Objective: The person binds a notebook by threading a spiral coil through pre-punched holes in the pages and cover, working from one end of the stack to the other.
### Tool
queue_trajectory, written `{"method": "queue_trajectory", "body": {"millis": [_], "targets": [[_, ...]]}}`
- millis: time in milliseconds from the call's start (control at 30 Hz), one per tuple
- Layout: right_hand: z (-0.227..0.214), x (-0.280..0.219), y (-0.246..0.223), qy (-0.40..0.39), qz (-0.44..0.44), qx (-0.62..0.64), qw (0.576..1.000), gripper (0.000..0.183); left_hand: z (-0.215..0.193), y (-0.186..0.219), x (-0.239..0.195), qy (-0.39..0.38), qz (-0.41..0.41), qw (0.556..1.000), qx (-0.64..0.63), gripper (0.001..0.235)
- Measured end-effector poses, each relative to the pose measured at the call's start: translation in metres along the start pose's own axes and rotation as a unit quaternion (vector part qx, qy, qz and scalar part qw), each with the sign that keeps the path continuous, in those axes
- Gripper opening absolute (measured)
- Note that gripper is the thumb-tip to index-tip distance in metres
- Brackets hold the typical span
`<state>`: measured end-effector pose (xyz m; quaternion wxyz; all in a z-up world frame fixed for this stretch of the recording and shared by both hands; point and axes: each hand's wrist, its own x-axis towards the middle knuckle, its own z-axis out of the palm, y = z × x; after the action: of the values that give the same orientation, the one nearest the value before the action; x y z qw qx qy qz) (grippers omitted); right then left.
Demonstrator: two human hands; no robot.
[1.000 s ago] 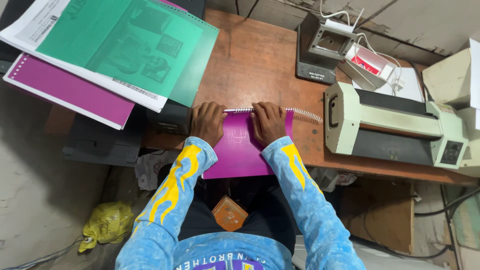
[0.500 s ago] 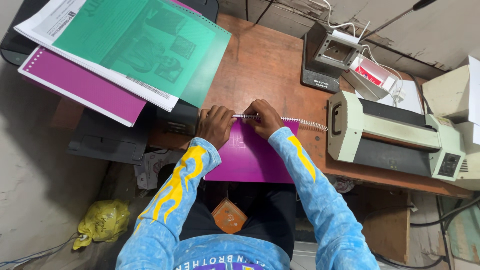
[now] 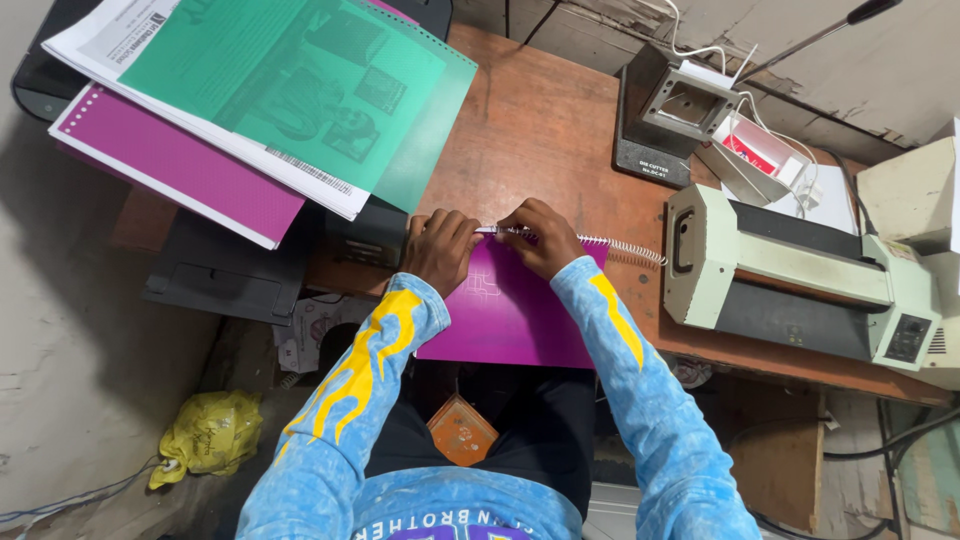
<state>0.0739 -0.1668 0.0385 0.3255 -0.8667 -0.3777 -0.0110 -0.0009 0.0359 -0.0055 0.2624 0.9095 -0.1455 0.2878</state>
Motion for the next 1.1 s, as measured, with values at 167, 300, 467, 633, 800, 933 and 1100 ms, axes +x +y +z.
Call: {"method": "queue_trajectory", "body": {"millis": [167,300,467,633,800,933,1100], "targets": [[-0.006,0.004,0.006,-0.050,0.025,-0.024,0.998,0.012,-0.002,0.001,-0.001,0.008,0.009,1.000,-0.015,0.014],[-0.015,0.009,0.003,-0.098,0.037,-0.020,0.994,0.012,-0.004,0.003,-0.001,-0.012,0.019,1.000,-0.009,0.014],[-0.020,0.007,-0.005,-0.099,0.017,0.033,0.994,0.035,-0.005,0.004,-0.002,-0.018,0.021,1.000,0.002,0.026],[-0.009,0.000,0.001,-0.055,0.021,0.021,0.998,0.022,0.001,0.000,-0.004,-0.021,0.024,0.999,0.022,0.045],[-0.011,0.002,0.006,-0.068,0.014,-0.025,0.997,0.018,0.004,-0.002,-0.006,-0.021,0.030,0.999,0.031,0.046],[-0.009,0.002,0.001,-0.049,0.030,-0.029,0.998,0.017,0.003,-0.001,-0.004,-0.024,0.022,0.999,0.026,0.043],[-0.004,-0.002,-0.005,-0.002,0.041,-0.006,0.999,0.021,-0.002,0.001,-0.001,-0.046,0.016,0.998,0.041,0.035]]}}
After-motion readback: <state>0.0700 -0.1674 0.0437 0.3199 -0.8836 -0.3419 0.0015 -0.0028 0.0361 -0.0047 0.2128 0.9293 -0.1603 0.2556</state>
